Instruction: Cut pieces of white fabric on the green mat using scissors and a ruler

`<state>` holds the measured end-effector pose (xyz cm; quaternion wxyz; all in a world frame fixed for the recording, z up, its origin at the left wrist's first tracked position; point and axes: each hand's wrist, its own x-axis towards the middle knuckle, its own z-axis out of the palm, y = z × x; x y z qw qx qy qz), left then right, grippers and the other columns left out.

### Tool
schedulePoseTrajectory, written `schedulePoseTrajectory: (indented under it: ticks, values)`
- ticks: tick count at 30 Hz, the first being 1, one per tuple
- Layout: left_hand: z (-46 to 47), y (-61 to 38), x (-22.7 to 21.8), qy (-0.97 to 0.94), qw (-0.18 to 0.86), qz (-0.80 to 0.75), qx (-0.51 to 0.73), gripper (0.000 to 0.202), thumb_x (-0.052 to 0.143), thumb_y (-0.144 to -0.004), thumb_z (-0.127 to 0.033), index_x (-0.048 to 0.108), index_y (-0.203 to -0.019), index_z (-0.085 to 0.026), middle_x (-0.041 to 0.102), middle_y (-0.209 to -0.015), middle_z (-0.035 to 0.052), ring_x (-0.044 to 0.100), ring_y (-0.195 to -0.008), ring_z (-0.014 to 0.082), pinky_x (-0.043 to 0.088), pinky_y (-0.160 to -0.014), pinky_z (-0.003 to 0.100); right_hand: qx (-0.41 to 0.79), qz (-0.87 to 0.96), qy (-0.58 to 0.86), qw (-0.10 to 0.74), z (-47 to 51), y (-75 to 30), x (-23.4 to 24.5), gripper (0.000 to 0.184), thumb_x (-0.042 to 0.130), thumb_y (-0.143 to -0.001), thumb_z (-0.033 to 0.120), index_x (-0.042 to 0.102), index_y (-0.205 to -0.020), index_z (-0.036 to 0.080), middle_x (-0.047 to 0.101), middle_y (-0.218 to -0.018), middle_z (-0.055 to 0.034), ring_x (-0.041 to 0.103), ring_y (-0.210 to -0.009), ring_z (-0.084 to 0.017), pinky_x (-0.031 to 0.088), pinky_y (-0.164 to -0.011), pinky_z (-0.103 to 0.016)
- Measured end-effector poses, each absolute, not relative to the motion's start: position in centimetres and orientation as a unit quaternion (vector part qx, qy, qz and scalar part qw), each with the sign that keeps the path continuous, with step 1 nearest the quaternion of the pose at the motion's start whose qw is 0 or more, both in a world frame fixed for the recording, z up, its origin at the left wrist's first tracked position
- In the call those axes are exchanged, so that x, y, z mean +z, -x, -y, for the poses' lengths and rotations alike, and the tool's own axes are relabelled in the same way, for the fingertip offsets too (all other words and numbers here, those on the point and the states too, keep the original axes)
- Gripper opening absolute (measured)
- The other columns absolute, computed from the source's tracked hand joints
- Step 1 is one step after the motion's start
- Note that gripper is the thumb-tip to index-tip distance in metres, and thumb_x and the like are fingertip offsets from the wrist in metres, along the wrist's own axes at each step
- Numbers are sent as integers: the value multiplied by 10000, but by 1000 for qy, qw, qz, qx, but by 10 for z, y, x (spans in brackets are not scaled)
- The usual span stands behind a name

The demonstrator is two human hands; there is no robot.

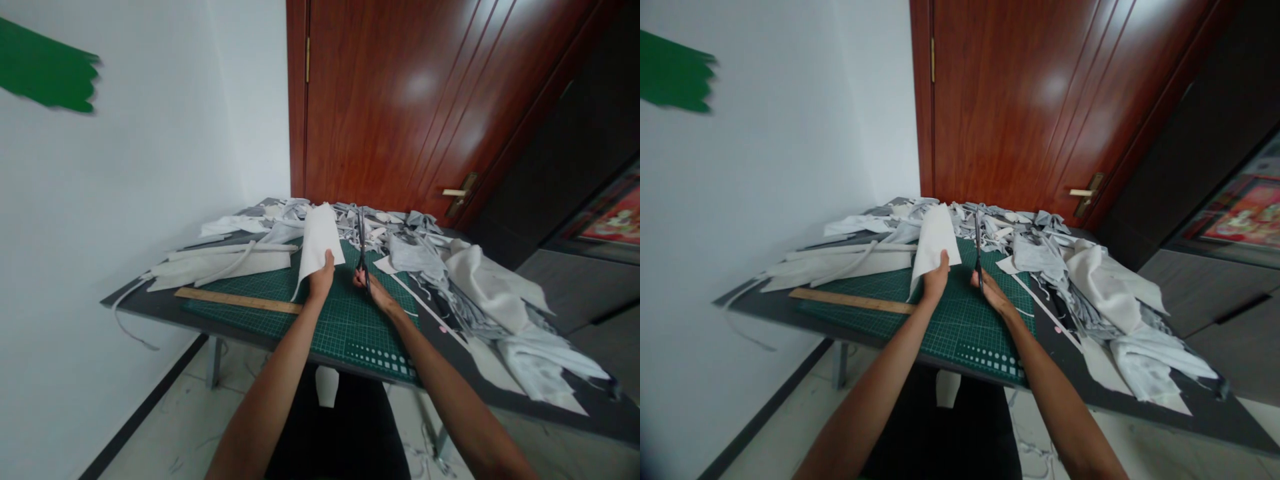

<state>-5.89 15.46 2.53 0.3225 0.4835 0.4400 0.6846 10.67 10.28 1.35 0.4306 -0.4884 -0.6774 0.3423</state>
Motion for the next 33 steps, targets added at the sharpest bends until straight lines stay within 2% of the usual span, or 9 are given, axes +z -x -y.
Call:
schedulePoseTrajectory:
  ticks: [4,9,15,19,23,33]
  values:
    - [-154,60,30,-478,338,-415,696,410,673,-893,-568,687,-981,-168,724,-796,37,670,-584,171,615,-734,320,338,693,474,425,-103,-107,8,751,344,-764,975,450,-841,235,427,-796,11,377,-734,-169,383,-714,-322]
    - [-152,62,33,-473,356,-400,700,453,691,-870,-597,675,-978,-158,718,-824,47,643,-565,155,605,-638,298,337,699,480,410,-101,-107,4,703,372,-791,942,425,-797,242,414,-774,12,360,-725,-171,359,-688,-316]
    - [-146,63,34,-481,365,-392,694,411,708,-870,-576,691,-971,-177,734,-860,48,658,-578,157,614,-701,315,347,707,481,386,-98,-109,8,661,277,-878,884,362,-725,246,389,-745,14,339,-713,-173,326,-692,-319]
    - [-142,63,38,-500,371,-381,683,438,678,-868,-637,666,-828,-202,693,-712,30,657,-570,178,611,-703,329,354,712,479,371,-96,-109,13,646,230,-912,853,366,-740,245,376,-738,19,339,-705,-174,315,-705,-321]
    - [-139,62,41,-529,379,-361,668,527,636,-847,-727,594,-668,-233,614,-569,16,643,-551,190,611,-734,347,361,722,472,355,-95,-109,16,652,258,-902,864,355,-720,246,381,-728,20,337,-700,-172,330,-714,-324]
    - [-133,60,44,-558,377,-347,653,620,556,-810,-845,562,-600,-262,604,-554,23,651,-575,209,610,-802,368,368,724,467,350,-93,-106,18,680,274,-896,874,367,-669,240,401,-697,17,360,-702,-172,356,-733,-334]
